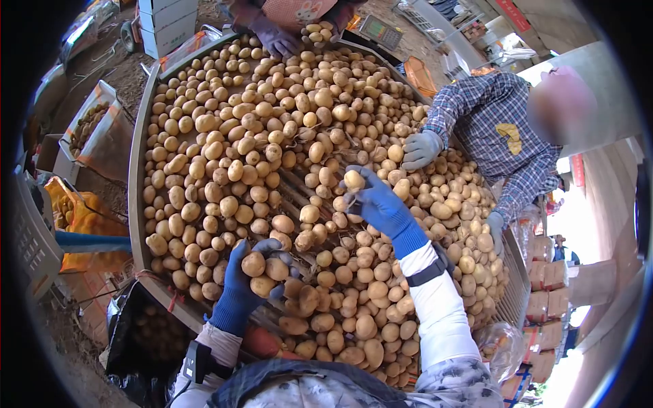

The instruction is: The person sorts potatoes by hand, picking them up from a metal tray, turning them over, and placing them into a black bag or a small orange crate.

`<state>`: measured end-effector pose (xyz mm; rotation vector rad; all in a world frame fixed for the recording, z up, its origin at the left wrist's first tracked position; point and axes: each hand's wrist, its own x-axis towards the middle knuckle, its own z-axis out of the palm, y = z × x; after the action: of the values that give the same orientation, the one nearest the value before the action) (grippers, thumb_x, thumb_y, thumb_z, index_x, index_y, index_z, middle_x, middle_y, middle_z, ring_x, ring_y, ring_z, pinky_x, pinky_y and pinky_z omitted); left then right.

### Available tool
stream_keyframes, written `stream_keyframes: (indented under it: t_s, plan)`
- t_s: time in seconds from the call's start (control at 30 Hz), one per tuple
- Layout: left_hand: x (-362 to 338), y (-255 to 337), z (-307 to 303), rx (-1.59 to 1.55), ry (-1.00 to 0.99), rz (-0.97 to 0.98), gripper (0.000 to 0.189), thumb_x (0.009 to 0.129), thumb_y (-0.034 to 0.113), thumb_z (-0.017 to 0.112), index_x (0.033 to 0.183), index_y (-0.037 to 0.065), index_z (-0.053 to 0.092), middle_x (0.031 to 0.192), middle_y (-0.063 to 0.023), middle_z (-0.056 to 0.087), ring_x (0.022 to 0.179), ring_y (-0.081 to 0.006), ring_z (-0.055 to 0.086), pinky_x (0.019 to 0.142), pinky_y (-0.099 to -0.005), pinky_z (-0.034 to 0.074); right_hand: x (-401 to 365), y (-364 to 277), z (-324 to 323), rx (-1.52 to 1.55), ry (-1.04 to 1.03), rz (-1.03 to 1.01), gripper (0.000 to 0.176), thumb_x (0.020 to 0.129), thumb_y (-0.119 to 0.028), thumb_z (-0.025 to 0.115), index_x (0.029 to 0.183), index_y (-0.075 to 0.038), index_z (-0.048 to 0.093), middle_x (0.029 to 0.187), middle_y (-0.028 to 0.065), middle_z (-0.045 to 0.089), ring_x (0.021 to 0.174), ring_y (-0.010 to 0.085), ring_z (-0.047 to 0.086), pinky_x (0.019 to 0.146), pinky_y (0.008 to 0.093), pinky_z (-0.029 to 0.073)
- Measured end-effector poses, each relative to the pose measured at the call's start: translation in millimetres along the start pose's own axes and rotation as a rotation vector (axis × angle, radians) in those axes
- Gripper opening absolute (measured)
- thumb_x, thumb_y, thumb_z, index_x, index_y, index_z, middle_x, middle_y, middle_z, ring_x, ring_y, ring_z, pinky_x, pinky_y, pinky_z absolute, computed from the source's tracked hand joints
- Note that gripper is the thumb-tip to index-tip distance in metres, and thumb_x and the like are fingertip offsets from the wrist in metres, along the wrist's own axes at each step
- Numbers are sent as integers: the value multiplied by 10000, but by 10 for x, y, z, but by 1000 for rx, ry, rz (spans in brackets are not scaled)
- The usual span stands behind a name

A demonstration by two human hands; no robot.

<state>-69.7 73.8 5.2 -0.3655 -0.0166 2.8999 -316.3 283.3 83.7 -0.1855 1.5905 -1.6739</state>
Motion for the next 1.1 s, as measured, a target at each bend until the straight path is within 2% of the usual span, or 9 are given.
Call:
stream_keyframes:
  t_s: [0.07, 0.23, 0.4, 0.5, 0.57, 0.73, 0.8, 0.97, 1.1]
  plan:
    - [6, 8, -11, 18, 14, 25, 635, 996, 615, 338, 1213, 72, 586, 1055, -194, 649, 964, -404, 669, 407, -312, 481, 4, 73, 137, 216, -206, -26, 529, 921, -60, 635, 1419, -72, 456, 1146, 91, 619, 922, 170, 652, 764, 329, 580]
    - [-3, 17, -57, 19, -50, -9, 653, 994, 622, 342, 1135, 38, 599, 1050, -209, 634, 961, -401, 667, 388, -299, 472, 59, 204, 254, -78, -56, 68, 304, 996, -123, 605, 1287, -41, 580, 1125, 75, 627, 847, 133, 646, 702, 243, 557]
    - [25, -7, -80, 60, -110, -13, 644, 993, 603, 359, 1084, 13, 602, 1041, -220, 631, 956, -398, 665, 416, -312, 491, 155, 136, 462, -100, 114, -113, 410, 978, -136, 637, 1363, -30, 541, 1183, 83, 627, 885, 144, 644, 774, 261, 556]
    - [41, -15, -96, 138, -151, -31, 624, 991, 564, 388, 1078, -15, 602, 1051, -222, 646, 983, -371, 672, 524, -343, 562, 207, 223, 439, -602, 145, -331, 471, 936, -184, 679, 1371, -82, 530, 1238, 114, 621, 947, 179, 646, 814, 314, 562]
    - [52, -51, -54, 278, -163, -62, 573, 984, 493, 426, 1046, -42, 624, 1053, -219, 674, 965, -325, 698, 645, -334, 606, 136, 312, 473, -1129, -70, -50, 545, 877, -262, 734, 1369, -142, 533, 1313, 141, 578, 1040, 253, 648, 852, 381, 553]
    - [-27, -53, 12, 396, -149, -181, 579, 972, 495, 448, 1031, -41, 660, 1016, -214, 703, 893, -323, 714, 751, -365, 600, -121, 647, 843, -1393, -38, -411, 465, 839, -374, 754, 1227, -162, 611, 1364, 107, 526, 1112, 336, 612, 938, 444, 522]
    - [5, -64, -55, 373, -231, -125, 592, 968, 508, 457, 1045, -43, 660, 1023, -211, 697, 897, -307, 711, 716, -350, 605, -219, 620, 935, -1626, -106, -380, 399, 838, -371, 752, 1148, -151, 630, 1282, 94, 569, 1109, 324, 610, 932, 442, 526]
    - [-21, -65, -74, 408, -275, -145, 606, 963, 521, 464, 1062, -44, 657, 1028, -204, 691, 892, -297, 706, 733, -353, 600, -196, 549, 969, -1552, -184, -21, 322, 886, -318, 708, 1155, -160, 627, 1163, 76, 620, 1125, 280, 603, 895, 425, 535]
    - [-22, -65, -51, 441, -243, -184, 635, 949, 560, 465, 1018, -41, 657, 1003, -213, 683, 911, -355, 686, 852, -428, 562, 43, 684, 1058, -1833, -67, -450, 395, 894, -282, 687, 1265, -187, 590, 1177, 81, 619, 1145, 301, 580, 940, 435, 489]
